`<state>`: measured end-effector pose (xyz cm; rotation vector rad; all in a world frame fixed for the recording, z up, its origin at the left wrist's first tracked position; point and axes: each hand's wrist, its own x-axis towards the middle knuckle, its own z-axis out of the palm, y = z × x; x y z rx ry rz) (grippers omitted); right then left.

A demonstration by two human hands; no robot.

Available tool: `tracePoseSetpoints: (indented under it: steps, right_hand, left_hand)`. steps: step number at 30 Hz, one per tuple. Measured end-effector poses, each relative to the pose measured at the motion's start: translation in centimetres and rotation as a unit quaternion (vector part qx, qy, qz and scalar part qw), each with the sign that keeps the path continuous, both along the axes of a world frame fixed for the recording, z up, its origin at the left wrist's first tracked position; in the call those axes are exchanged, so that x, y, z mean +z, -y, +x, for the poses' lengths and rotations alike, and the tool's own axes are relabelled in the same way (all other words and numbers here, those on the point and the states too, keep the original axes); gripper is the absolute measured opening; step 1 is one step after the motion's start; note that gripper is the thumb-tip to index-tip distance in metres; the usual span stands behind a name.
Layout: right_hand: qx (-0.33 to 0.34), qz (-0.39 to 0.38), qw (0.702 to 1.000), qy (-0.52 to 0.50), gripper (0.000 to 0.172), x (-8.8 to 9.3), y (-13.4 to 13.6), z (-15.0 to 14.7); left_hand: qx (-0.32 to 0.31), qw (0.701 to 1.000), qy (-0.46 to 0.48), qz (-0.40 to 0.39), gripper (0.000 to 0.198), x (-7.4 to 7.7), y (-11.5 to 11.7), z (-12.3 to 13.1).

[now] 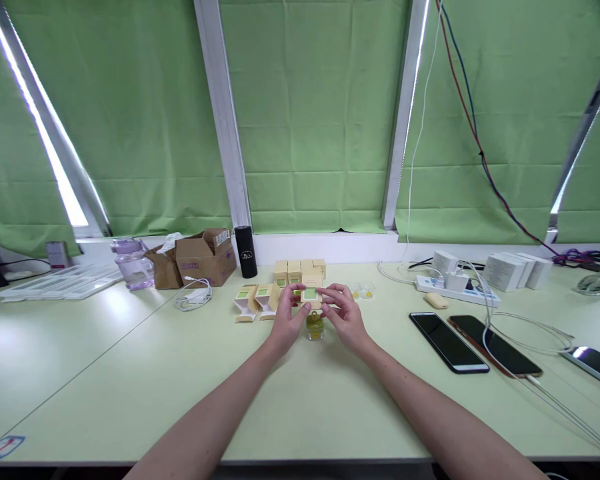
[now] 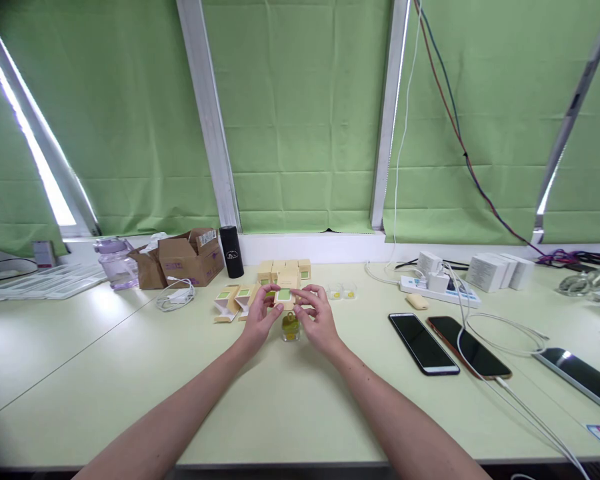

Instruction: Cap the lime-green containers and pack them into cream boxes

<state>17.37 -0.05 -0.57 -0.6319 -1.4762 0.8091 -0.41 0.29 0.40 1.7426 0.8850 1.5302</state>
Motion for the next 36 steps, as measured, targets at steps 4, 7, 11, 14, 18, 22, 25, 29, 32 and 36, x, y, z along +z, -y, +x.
tracePoseSetpoints:
  steps: [4, 7, 11, 14, 18, 22, 25, 29, 32, 36]
  right_hand:
    - [-0.006, -0.001, 1.0, -0.003, 0.037, 0.06, -0.02, -0.06]
    - [-0.007, -0.001, 1.0, -0.005, 0.037, 0.12, 0.02, -0.09]
    - [-0.006, -0.003, 1.0, -0.004, 0.035, 0.18, 0.1, -0.12]
    - [-0.006, -0.004, 1.0, -0.001, 0.035, 0.23, 0.15, -0.14]
    - [-0.005, -0.004, 1.0, -0.003, 0.035, 0.21, 0.11, -0.15]
    - [-0.005, 0.0, 1.0, -0.002, 0.035, 0.06, 0.0, -0.12]
    - [-0.005, -0.001, 1.0, 0.001, 0.035, -0.02, -0.05, -0.1]
    - [-0.003, -0.003, 1.0, 0.001, 0.034, 0.01, -0.02, -0.11]
    - [-0.002, -0.005, 1.0, -0.001, 0.035, 0.08, 0.04, -0.15]
    - [-0.002, -0.003, 1.0, 0.001, 0.035, 0.12, 0.09, -0.2]
  left_hand:
    - [0.001, 1.0, 0.001, 0.003, 0.04, 0.03, 0.04, 0.04]
    - [0.001, 1.0, 0.003, -0.002, 0.041, 0.11, 0.13, 0.09]
    - [0.002, 1.0, 0.012, -0.002, 0.044, 0.18, 0.21, 0.11]
    - [0.0, 1.0, 0.017, -0.004, 0.045, 0.15, 0.18, 0.09]
    - [-0.001, 1.0, 0.021, -0.003, 0.044, 0.13, 0.14, 0.1]
    - [-0.003, 1.0, 0.025, -0.008, 0.043, 0.22, 0.24, 0.14]
    - [-0.003, 1.0, 0.024, -0.009, 0.042, 0.29, 0.32, 0.16]
    - [0.01, 1.0, 0.011, -0.003, 0.04, 0.31, 0.26, 0.18]
    - [0.018, 1.0, -0.001, 0.003, 0.038, 0.27, 0.13, 0.17]
    - [0.02, 1.0, -0.007, 0.009, 0.037, 0.19, 0.05, 0.15]
